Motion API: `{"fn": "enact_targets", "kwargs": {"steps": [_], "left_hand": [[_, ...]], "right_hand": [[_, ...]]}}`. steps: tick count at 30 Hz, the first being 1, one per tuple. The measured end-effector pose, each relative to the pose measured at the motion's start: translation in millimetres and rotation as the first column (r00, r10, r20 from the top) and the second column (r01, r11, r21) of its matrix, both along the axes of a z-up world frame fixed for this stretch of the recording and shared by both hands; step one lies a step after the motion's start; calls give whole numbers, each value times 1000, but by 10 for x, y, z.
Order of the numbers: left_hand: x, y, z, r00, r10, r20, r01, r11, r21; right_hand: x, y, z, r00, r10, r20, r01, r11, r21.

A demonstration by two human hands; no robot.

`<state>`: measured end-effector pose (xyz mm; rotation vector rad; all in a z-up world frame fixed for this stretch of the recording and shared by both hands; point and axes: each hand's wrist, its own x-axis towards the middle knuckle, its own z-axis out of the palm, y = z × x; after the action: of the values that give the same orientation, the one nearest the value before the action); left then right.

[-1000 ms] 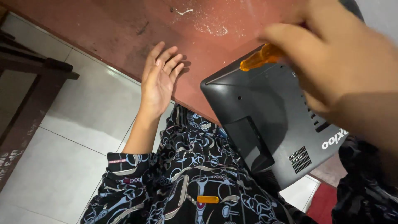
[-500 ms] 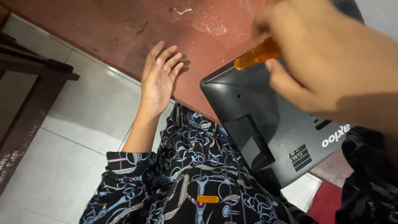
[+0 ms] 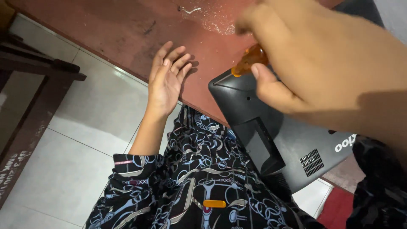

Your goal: Using a screwdriver to remove screws from the back panel of a monitor for disassembly

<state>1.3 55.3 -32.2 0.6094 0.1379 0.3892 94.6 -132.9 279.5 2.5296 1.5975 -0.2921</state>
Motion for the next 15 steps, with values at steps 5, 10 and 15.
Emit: {"fn": "enact_targets", "kwargs": {"steps": [5,10,15], "left_hand": [[10,7,-39,1000,-15,20,15,1000,9],[4,15,-63,1000,-16,18,16,1000,-1],[-26,2,19,1000,-8,10,8,999,38]], "right_hand": [[30,-173,-115,969,86,232,-63,993,-104],[-11,-130,-64,799,164,578,42,944,-327],[145,-85,-47,992,73,98,-78,996,44]]}}
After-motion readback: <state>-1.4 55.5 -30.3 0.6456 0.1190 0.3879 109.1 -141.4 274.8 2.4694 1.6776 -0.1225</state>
